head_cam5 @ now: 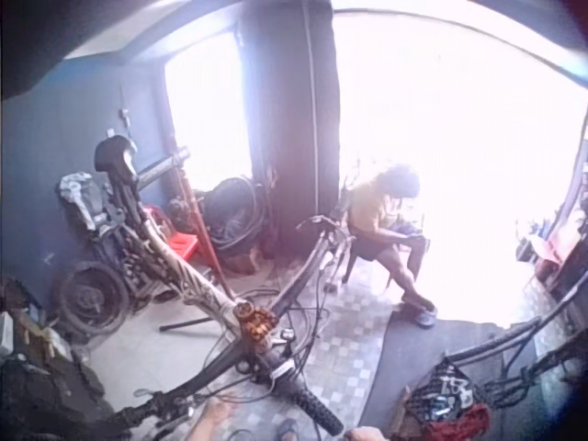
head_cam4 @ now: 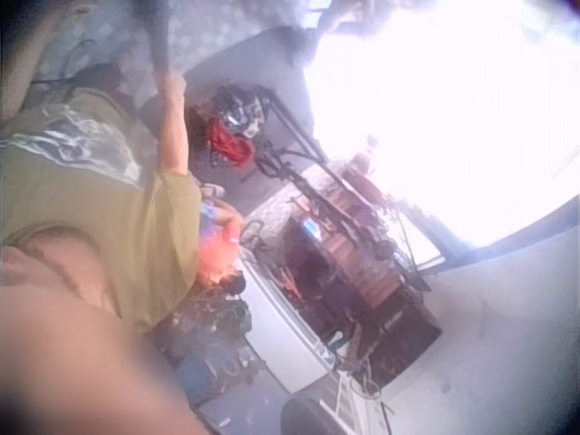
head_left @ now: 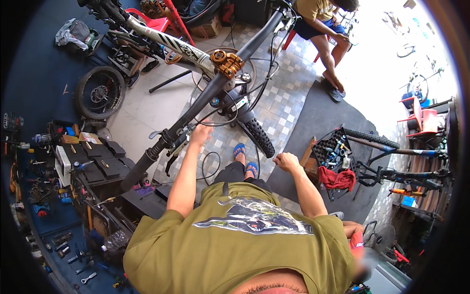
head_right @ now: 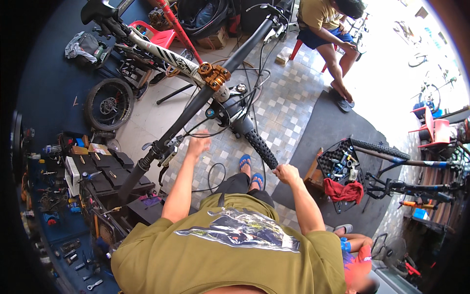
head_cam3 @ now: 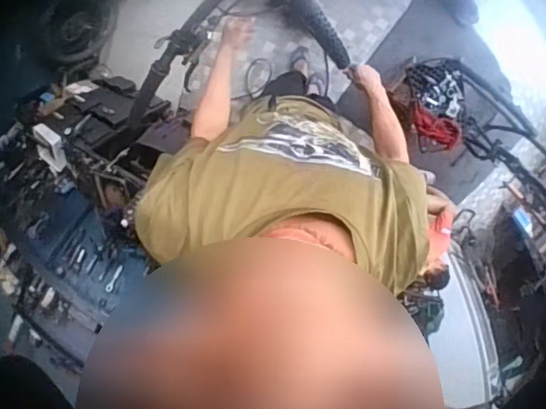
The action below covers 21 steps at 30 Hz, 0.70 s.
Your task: The person works on a bicycle in a workshop, tightening the rear wheel axle with a wrench, spinning the wheel, and wiping the frame and handlebars with a cloth. They also handle the seat and handlebars while another person sits nearby.
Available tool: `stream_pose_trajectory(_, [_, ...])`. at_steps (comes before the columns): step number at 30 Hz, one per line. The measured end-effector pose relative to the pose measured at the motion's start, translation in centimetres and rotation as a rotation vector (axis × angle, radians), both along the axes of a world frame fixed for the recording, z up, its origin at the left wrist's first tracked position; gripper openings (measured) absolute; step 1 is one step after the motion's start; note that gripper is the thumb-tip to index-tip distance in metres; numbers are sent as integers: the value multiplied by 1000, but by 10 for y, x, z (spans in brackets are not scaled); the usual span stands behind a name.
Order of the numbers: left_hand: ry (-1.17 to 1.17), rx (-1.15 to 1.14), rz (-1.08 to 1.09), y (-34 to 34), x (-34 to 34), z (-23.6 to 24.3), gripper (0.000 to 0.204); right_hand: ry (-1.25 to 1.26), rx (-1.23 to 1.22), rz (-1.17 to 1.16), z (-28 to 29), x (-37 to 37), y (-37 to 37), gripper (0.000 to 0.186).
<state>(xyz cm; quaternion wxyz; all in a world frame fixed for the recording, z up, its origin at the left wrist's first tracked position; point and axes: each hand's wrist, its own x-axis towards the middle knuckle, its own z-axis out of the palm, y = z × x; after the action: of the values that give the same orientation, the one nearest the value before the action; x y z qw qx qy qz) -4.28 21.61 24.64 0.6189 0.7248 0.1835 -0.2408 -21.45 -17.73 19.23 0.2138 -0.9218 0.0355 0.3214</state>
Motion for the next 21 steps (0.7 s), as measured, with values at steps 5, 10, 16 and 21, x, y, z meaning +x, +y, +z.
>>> stream_pose_trajectory(5, [-98,241,-432,57,-90,-46,24,33,-12,-70,4,-51,37,46])
stream_pose_trajectory(10, [-160,612,-541,88,-44,-21,69,16,49,-158,12,-69,26,27])
stream_pose_trajectory(16, [-361,361,-606,160,34,21,78,-190,-27,-460,58,-38,10,26])
stream_pose_trajectory(21, [-221,1025,-1037,172,147,57,45,-1041,-99,-567,164,47,27,19])
